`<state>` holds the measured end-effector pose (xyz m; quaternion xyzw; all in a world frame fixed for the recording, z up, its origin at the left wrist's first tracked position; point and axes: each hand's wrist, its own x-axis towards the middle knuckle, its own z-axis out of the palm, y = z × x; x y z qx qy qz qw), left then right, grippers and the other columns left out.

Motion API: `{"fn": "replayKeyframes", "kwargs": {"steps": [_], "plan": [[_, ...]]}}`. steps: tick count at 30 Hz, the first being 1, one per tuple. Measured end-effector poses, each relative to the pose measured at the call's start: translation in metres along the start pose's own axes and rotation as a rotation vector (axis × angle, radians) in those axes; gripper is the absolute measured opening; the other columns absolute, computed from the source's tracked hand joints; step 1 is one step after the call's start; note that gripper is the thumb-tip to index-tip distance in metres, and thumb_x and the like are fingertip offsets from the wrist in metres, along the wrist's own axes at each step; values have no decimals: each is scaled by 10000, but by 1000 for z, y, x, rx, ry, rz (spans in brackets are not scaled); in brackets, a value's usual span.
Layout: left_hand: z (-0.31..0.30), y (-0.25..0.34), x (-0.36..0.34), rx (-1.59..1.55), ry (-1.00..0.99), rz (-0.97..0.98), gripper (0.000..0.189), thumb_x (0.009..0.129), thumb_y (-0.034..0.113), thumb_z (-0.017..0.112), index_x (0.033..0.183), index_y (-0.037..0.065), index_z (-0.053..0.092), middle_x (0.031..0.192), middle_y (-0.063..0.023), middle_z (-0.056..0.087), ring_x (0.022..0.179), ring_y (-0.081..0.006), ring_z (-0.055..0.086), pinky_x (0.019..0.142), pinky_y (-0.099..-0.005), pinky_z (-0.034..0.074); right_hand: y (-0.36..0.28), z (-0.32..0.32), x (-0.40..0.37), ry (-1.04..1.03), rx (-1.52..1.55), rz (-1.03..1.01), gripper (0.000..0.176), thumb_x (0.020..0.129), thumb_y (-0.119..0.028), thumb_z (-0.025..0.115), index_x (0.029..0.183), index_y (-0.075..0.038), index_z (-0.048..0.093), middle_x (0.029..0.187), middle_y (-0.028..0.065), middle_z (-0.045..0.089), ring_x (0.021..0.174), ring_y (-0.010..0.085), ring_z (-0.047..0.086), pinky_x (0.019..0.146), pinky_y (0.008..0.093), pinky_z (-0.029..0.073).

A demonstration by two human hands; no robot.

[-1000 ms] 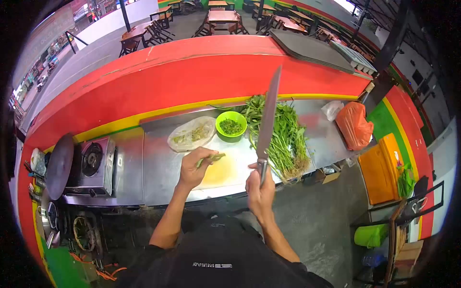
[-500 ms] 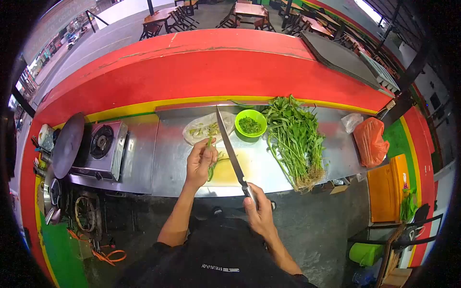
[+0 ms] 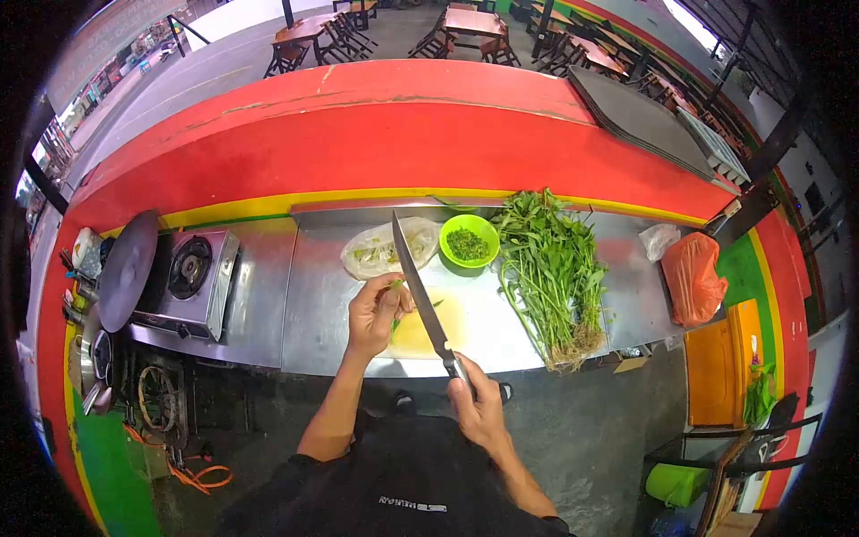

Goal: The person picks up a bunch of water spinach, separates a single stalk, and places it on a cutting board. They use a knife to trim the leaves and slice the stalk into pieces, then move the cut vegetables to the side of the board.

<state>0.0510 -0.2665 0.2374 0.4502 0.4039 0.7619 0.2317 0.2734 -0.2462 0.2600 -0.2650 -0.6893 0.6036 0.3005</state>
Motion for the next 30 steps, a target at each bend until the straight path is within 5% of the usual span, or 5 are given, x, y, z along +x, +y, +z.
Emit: {"fn": "replayKeyframes", "kwargs": {"steps": [8, 30], "plan": [[3, -5, 1, 37, -11, -28, 282, 999, 136, 571, 1218, -41, 581, 781, -20, 559, 711, -98, 530, 695, -247, 466, 6, -4, 0, 13, 37, 32, 422, 1015, -233, 524, 1346, 29, 513, 668, -7, 524, 552, 61, 457, 496, 227, 374], [1, -15, 1, 95, 12, 18, 192, 960, 45, 596, 1126, -43, 630, 792, -31, 537, 699, -123, 552, 617, -243, 444, -3, 7, 5, 76, -193, -109, 373, 999, -200, 550, 1284, 42, 558, 664, 21, 528, 582, 82, 483, 535, 262, 399]]}}
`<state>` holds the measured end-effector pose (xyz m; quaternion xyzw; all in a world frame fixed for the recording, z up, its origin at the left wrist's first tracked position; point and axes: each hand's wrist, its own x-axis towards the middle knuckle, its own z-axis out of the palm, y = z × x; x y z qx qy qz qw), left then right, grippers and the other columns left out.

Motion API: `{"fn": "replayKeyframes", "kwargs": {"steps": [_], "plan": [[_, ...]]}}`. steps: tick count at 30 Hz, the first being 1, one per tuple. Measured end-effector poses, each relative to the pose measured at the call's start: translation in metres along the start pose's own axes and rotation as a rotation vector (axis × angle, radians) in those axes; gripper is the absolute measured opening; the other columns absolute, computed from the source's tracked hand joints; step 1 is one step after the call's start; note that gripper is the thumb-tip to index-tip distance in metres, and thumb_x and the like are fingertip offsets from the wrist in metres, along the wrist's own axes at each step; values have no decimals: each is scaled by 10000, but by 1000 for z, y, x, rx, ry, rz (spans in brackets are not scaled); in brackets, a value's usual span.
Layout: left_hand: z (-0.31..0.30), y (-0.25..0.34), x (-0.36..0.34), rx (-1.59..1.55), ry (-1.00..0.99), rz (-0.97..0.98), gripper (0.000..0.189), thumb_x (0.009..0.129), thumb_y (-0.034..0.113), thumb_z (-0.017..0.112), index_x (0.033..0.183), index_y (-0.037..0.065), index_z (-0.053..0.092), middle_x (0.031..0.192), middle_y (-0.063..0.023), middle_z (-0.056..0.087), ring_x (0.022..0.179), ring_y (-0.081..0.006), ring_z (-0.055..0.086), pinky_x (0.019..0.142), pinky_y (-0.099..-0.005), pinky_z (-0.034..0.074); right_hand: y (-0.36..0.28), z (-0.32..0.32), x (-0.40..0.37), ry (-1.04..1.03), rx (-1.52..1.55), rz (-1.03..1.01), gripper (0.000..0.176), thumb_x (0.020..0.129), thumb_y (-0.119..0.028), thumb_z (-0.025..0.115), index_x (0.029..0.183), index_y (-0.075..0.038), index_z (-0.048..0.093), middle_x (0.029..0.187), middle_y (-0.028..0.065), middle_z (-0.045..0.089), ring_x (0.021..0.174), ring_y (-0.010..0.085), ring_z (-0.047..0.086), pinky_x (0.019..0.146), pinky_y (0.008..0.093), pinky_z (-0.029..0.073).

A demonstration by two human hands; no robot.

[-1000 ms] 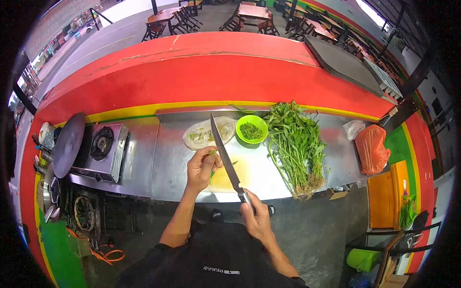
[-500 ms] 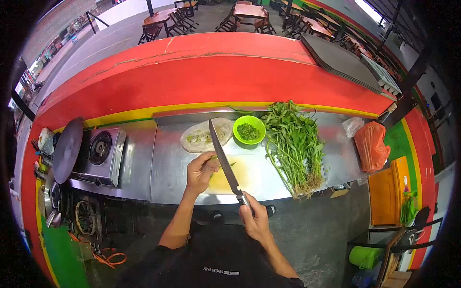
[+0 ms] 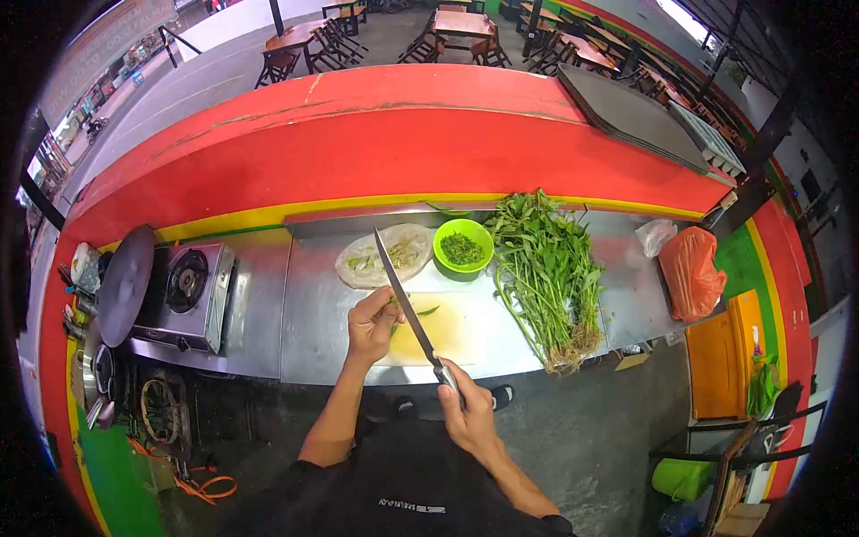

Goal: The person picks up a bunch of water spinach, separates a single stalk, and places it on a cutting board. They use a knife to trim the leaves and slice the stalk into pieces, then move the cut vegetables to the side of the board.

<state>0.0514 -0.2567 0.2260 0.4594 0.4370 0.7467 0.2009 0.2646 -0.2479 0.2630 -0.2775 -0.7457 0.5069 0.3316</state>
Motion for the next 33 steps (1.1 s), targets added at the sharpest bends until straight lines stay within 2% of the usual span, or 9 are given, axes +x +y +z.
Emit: {"fn": "replayKeyframes", "kwargs": {"steps": [4, 6, 7, 11, 13, 16, 19, 28, 33], "plan": [[-2, -5, -3, 1, 10, -16, 200, 959, 62, 606, 1136, -24, 640, 793, -29, 536, 702, -124, 554, 612, -245, 447, -7, 1, 3, 8, -62, -50, 361, 993, -183, 558, 1281, 35, 561, 711, 49, 575, 578, 95, 502, 538, 265, 418], [1, -6, -3, -52, 46, 36, 195, 960, 62, 604, 1130, -27, 639, 798, -33, 540, 705, -121, 557, 608, -240, 443, -12, 2, 3, 8, -76, -54, 361, 993, -182, 559, 1283, 33, 560, 717, 54, 580, 579, 97, 505, 541, 268, 424], [-1, -1, -3, -7, 20, -25, 189, 963, 57, 597, 1123, -37, 632, 803, -39, 546, 711, -116, 557, 607, -234, 437, -13, 2, 3, 7, -89, -55, 362, 992, -181, 560, 1285, 31, 558, 723, 60, 586, 580, 99, 509, 545, 271, 430], [1, 1, -5, 0, 32, -27, 187, 969, 59, 588, 1118, -50, 622, 818, -50, 552, 712, -112, 555, 607, -229, 431, -15, 4, 4, 6, -87, -66, 361, 991, -174, 563, 1288, 30, 555, 716, 65, 580, 583, 101, 514, 550, 275, 438], [1, 3, -4, -34, 34, -77, 250, 994, 181, 588, 1098, -40, 643, 783, -14, 610, 680, -69, 540, 622, -221, 444, -16, 3, 4, -8, -83, -58, 357, 989, -167, 564, 1288, 29, 555, 710, 68, 572, 585, 100, 513, 550, 273, 436], [-4, 0, -4, -52, -31, -111, 256, 996, 199, 587, 1070, -39, 644, 776, -11, 603, 674, -64, 523, 625, -217, 435, -17, 2, 3, -18, -84, -29, 355, 985, -157, 567, 1290, 25, 555, 704, 73, 559, 581, 101, 509, 547, 272, 432], [-4, 0, -4, -28, -42, -73, 237, 993, 183, 589, 1062, -37, 642, 790, -16, 600, 671, -66, 509, 625, -219, 435, -16, 3, 2, -5, -89, -74, 353, 978, -139, 571, 1292, 20, 554, 691, 77, 549, 566, 109, 504, 542, 276, 428], [9, -3, -13, 22, -17, -22, 160, 984, 78, 564, 1069, -27, 651, 866, -35, 638, 698, -65, 555, 617, -211, 444, -23, 5, -2, 41, -116, -43, 351, 966, -109, 567, 1297, 7, 550, 650, 94, 525, 535, 143, 505, 529, 304, 426], [13, 2, -16, 15, 16, -26, 180, 986, 97, 572, 1081, -33, 654, 830, -34, 635, 698, -70, 567, 607, -210, 442, -24, 5, -3, 50, -134, -34, 352, 970, -118, 560, 1298, 7, 547, 645, 100, 522, 521, 165, 500, 529, 309, 425]]}}
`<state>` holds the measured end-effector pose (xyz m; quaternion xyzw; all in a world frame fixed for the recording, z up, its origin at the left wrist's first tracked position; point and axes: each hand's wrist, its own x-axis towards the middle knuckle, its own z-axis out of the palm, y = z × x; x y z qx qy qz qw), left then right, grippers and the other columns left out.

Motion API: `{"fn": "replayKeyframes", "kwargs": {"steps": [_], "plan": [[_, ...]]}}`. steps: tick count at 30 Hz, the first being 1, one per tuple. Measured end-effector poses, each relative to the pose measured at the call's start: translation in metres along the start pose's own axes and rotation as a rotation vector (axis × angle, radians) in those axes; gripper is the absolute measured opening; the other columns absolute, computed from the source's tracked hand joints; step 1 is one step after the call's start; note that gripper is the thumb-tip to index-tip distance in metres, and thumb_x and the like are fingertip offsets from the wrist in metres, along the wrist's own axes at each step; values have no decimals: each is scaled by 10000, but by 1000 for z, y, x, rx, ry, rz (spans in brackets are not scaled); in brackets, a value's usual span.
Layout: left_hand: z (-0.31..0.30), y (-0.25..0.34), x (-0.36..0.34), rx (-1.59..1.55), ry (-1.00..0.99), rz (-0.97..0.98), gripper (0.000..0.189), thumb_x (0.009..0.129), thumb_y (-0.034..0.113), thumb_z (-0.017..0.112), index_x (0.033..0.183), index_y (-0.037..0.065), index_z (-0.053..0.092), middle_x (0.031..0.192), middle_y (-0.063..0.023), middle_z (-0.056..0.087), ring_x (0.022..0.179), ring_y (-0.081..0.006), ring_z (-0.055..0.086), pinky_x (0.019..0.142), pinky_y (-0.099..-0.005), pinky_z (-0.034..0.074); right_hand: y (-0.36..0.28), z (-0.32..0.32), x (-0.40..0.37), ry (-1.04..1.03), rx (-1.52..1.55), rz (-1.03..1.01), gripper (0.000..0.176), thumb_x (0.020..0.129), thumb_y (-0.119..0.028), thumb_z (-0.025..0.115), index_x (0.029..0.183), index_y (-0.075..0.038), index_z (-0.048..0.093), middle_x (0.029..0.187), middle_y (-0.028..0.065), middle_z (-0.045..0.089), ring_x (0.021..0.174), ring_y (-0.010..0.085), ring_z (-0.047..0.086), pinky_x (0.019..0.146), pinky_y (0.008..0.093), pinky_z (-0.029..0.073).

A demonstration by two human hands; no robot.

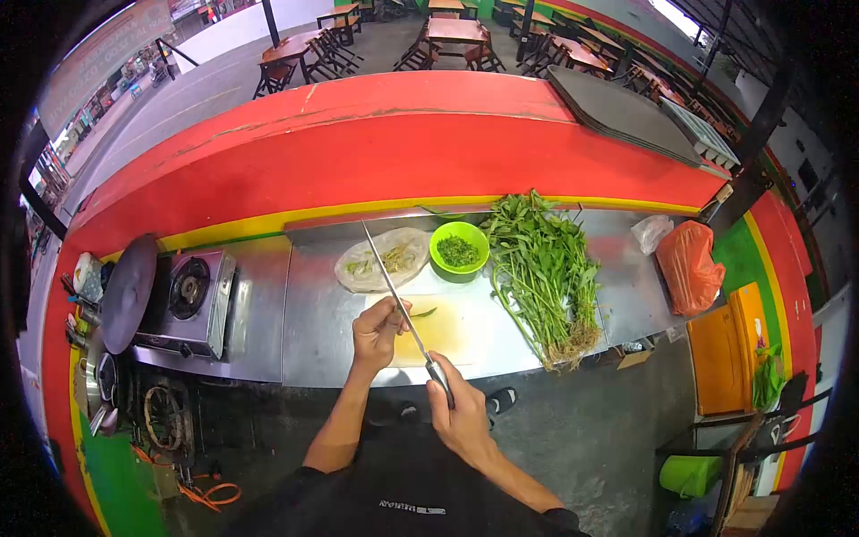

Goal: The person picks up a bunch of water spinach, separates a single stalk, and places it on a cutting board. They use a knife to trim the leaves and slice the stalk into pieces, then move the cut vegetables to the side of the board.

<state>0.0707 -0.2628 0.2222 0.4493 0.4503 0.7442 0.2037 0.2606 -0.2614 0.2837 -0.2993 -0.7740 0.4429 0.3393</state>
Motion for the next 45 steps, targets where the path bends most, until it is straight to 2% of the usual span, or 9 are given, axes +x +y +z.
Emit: {"fn": "replayKeyframes", "kwargs": {"steps": [13, 20, 23, 26, 31, 37, 40, 44, 45], "plan": [[12, 6, -8, -111, 10, -94, 308, 995, 237, 591, 1148, -23, 650, 728, -11, 598, 649, -65, 531, 594, -209, 433, 4, -5, -13, 3, 45, 5, 345, 970, -104, 561, 1292, 22, 551, 656, 80, 516, 550, 124, 484, 532, 290, 417], [14, 7, -4, -46, -78, -40, 366, 983, 294, 603, 1161, -23, 644, 786, -28, 608, 677, -91, 538, 619, -240, 447, 5, -8, -21, 12, 42, 28, 337, 969, -97, 562, 1281, 30, 559, 690, 77, 544, 585, 104, 493, 542, 278, 422], [16, 4, -4, -135, -49, -12, 370, 973, 304, 613, 1128, -30, 651, 814, -44, 616, 691, -105, 551, 640, -253, 464, 8, -7, -23, 49, 79, 7, 334, 968, -100, 569, 1274, 33, 564, 693, 79, 550, 592, 100, 494, 544, 274, 420], [16, 1, -9, -180, -24, -89, 335, 963, 282, 631, 1033, -43, 671, 827, -47, 624, 696, -106, 559, 649, -250, 474, 10, -9, -25, 55, 66, -7, 338, 966, -100, 575, 1276, 34, 562, 690, 77, 552, 582, 96, 490, 537, 270, 419], [18, 0, -10, -159, -15, -82, 320, 966, 271, 633, 1012, -43, 674, 821, -39, 619, 678, -95, 544, 637, -239, 463, 7, -12, -27, 29, 68, 18, 336, 954, -90, 591, 1268, 30, 568, 680, 69, 556, 557, 97, 485, 522, 271, 415], [19, -6, -10, -209, 23, -132, 404, 938, 357, 647, 1004, -41, 667, 798, -45, 622, 688, -95, 541, 640, -241, 452, 6, -16, -29, 6, 9, 19, 334, 951, -86, 592, 1266, 23, 576, 672, 64, 551, 553, 97, 482, 520, 268, 411], [20, -5, -7, -167, -16, -116, 457, 926, 419, 639, 996, -32, 660, 796, -44, 626, 686, -87, 528, 639, -236, 436, 12, -14, -33, 29, 19, 21, 342, 953, -92, 592, 1276, 19, 574, 670, 64, 543, 550, 95, 475, 519, 270, 409], [22, 4, 0, -126, -62, -63, 448, 936, 417, 629, 1003, -25, 661, 802, -32, 625, 690, -80, 523, 644, -235, 430, 12, -16, -32, 40, 55, 67, 345, 955, -104, 593, 1277, 17, 580, 669, 68, 527, 552, 107, 478, 526, 270, 415], [24, 4, 0, -119, -42, -85, 434, 948, 409, 618, 1026, -16, 657, 852, -38, 639, 753, -87, 548, 695, -246, 444, 16, -16, -33, 41, 54, 68, 345, 955, -104, 593, 1277, 17, 580, 669, 68, 527, 552, 107, 478, 526, 270, 415]]}}
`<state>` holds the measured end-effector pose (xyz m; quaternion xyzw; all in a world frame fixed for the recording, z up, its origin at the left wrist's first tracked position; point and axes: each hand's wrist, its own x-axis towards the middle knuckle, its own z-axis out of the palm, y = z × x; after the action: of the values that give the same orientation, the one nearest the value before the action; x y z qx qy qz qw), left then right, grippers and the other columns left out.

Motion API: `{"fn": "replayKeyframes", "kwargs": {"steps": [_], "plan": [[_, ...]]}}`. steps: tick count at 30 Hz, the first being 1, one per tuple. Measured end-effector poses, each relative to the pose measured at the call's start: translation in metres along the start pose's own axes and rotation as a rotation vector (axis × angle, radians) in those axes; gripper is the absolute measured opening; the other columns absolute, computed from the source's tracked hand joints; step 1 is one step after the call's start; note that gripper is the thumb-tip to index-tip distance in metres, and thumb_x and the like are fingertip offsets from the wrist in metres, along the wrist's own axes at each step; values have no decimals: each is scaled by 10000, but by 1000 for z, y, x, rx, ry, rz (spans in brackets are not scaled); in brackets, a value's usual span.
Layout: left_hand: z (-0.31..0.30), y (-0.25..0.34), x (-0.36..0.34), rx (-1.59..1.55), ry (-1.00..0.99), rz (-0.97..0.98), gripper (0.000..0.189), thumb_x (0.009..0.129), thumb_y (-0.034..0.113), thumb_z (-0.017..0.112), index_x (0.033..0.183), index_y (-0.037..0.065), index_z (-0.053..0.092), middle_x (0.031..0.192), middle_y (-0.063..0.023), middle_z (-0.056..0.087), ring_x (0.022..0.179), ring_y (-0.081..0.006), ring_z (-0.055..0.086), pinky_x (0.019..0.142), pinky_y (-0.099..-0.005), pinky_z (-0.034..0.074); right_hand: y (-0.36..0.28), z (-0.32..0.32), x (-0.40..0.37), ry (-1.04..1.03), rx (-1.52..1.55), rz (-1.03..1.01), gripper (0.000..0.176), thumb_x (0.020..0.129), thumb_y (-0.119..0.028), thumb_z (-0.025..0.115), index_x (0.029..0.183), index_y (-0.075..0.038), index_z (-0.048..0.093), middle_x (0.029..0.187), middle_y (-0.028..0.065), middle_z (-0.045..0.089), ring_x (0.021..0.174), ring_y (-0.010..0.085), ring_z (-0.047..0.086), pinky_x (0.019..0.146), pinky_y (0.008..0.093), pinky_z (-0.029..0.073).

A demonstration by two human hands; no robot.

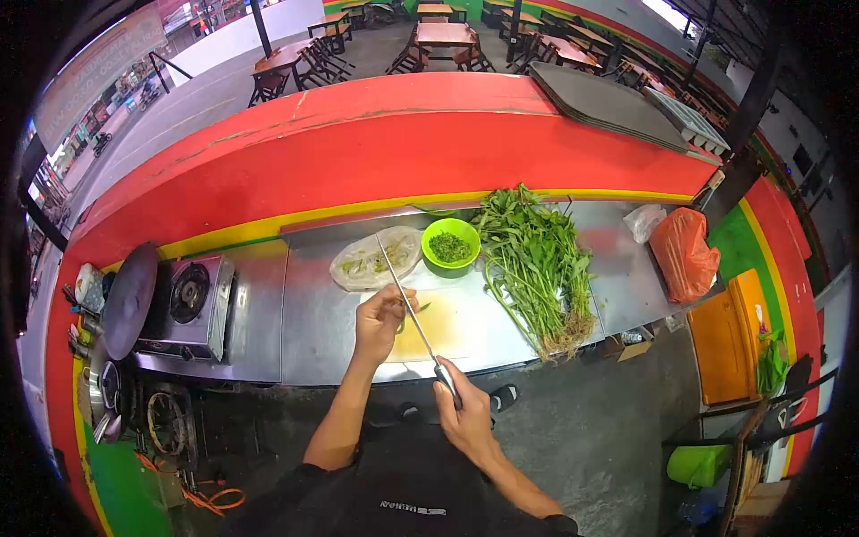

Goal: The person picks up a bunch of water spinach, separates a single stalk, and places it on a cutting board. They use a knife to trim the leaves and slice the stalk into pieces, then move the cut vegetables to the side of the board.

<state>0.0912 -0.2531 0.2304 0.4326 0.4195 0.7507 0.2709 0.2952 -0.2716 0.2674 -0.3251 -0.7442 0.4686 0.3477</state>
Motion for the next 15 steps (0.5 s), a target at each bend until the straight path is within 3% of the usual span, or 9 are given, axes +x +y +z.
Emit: {"fn": "replayKeyframes", "kwargs": {"steps": [3, 4, 6, 7, 11, 15], "plan": [[0, -3, -2, 95, 75, -53, 414, 1004, 389, 545, 1120, 2, 632, 1030, -77, 670, 961, -128, 613, 861, -285, 473, 14, 3, 3, 60, -63, -66, 359, 913, -68, 633, 1261, 15, 596, 728, 113, 607, 593, 140, 563, 559, 294, 456], [-2, -7, -4, 94, 75, -56, 414, 1004, 389, 545, 1120, 2, 632, 1030, -77, 670, 961, -128, 613, 861, -285, 473, 18, 4, 6, 60, -65, -63, 359, 913, -68, 633, 1261, 15, 596, 728, 113, 607, 593, 140, 563, 559, 294, 456], [-6, -11, -6, 139, 287, -218, 394, 1021, 340, 528, 1170, -13, 622, 1051, -74, 676, 954, -116, 624, 857, -269, 486, 27, 5, 13, 119, -149, -187, 397, 876, -40, 658, 1267, 3, 598, 801, 148, 659, 621, 187, 619, 579, 314, 482], [-7, -9, -9, 135, 266, -232, 506, 1041, 434, 434, 1204, -18, 595, 1054, -79, 675, 953, -137, 637, 862, -284, 493, 36, 7, 18, 145, -166, -229, 428, 848, -48, 688, 1267, -19, 611, 766, 124, 643, 598, 226, 607, 558, 329, 471], [-13, 8, -15, -71, 224, -415, 668, 1033, 546, 337, 1231, -47, 572, 1101, -110, 664, 993, -197, 655, 867, -316, 507, 60, 4, 27, 103, -356, -274, 458, 815, -99, 737, 1261, -69, 638, 635, 76, 512, 523, 227, 514, 508, 355, 413], [-22, 5, -20, 46, 157, -556, 779, 1006, 612, 325, 1318, -83, 491, 1164, -180, 639, 1068, -251, 630, 931, -365, 486, 74, 5, 30, 58, -408, -280, 471, 814, -54, 737, 1273, -64, 631, 658, 89, 549, 521, 196, 514, 500, 324, 407]]}}
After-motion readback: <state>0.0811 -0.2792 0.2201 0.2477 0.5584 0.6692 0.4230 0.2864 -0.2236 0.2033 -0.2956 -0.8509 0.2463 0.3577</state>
